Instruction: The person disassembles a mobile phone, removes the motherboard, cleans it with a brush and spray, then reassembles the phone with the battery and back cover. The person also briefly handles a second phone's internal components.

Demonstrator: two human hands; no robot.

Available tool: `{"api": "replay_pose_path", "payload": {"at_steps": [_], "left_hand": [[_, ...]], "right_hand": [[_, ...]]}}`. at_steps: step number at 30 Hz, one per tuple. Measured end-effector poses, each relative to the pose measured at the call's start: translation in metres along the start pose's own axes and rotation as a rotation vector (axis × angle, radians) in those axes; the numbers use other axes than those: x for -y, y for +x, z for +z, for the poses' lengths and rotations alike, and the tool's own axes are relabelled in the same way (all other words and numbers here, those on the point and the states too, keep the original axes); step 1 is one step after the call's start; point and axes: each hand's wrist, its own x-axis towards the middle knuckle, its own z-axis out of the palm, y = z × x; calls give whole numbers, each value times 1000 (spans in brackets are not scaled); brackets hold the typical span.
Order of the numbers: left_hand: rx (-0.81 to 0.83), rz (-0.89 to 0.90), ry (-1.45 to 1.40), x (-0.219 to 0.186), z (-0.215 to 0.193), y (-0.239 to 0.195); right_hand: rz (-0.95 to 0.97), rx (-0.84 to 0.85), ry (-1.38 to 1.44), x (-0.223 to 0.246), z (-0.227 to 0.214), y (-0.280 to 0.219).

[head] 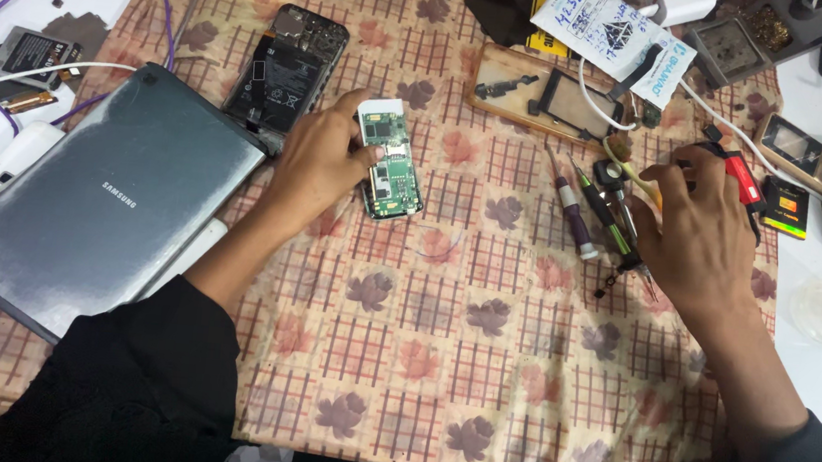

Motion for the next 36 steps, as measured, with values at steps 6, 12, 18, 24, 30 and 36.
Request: {"api": "replay_pose_path", "payload": {"at_steps": [6,12,18,24,30,36], "left_hand": [[167,-230,336,-21,-15,-2],[228,-247,479,-16,-8,1],[236,17,470,-6,4,5],[470,52,300,-43,31,-25],[456,291,106,-57,50,-46],[504,286,135,-51,47,-42]], "right_hand": [[-3,24,13,6,-5,1],[7,35,-7,11,-8,0],[-26,12,29,14,-13,0],[-241,127,553,53,-18,-10],[-475,273,579,98,-6,-37],[-581,179,353,108,0,-42]]}}
